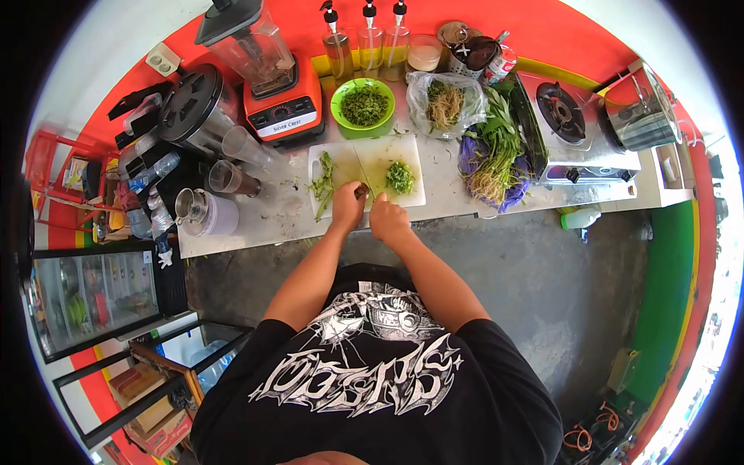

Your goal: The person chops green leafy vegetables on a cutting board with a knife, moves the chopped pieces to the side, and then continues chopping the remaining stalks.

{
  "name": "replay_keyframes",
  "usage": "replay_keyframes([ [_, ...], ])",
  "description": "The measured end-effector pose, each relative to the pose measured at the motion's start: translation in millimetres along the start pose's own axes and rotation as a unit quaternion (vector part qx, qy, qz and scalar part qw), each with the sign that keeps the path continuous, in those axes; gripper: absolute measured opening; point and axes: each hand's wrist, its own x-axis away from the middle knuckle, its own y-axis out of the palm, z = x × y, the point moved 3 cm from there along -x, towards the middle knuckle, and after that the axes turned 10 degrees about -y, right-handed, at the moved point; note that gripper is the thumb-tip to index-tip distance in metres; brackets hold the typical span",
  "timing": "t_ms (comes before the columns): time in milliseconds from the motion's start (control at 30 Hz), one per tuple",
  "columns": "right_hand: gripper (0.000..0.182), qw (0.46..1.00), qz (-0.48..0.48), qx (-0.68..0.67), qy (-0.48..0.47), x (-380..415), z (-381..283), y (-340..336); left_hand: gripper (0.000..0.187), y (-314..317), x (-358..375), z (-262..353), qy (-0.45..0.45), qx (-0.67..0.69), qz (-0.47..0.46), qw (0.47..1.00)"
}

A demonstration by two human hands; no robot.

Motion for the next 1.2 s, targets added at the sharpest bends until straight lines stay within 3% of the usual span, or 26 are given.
replay_keyframes([
  [200,0.026,0.999,-0.012,-0.023,0.03,7,1,15,0.015,-3,7,5,-0.033,0.028,0.01,0.999],
  [367,0.027,1.0,-0.016,-0.019,0.009,4,0,-8,0.015,-5,15,4,0.011,0.014,0.025,1.0],
  [667,0.027,0.999,0.0,-0.019,0.025,3,0,16,0.014,-3,18,-3,0.033,-0.001,0.067,0.997],
  [900,0.028,1.0,-0.015,-0.012,0.016,14,-4,3,0.01,-5,19,0,0.047,0.018,0.039,0.998],
  [967,0.026,0.999,-0.012,-0.029,0.027,13,0,16,0.01,-4,18,0,-0.001,0.066,0.047,0.997],
  [1100,0.027,1.0,-0.004,-0.027,0.008,1,0,4,0.012,-5,18,-3,0.042,0.042,0.042,0.997],
  [1200,0.028,0.999,-0.028,-0.001,-0.02,0,-6,-8,0.011,-2,17,-7,0.016,0.028,0.035,0.999],
])
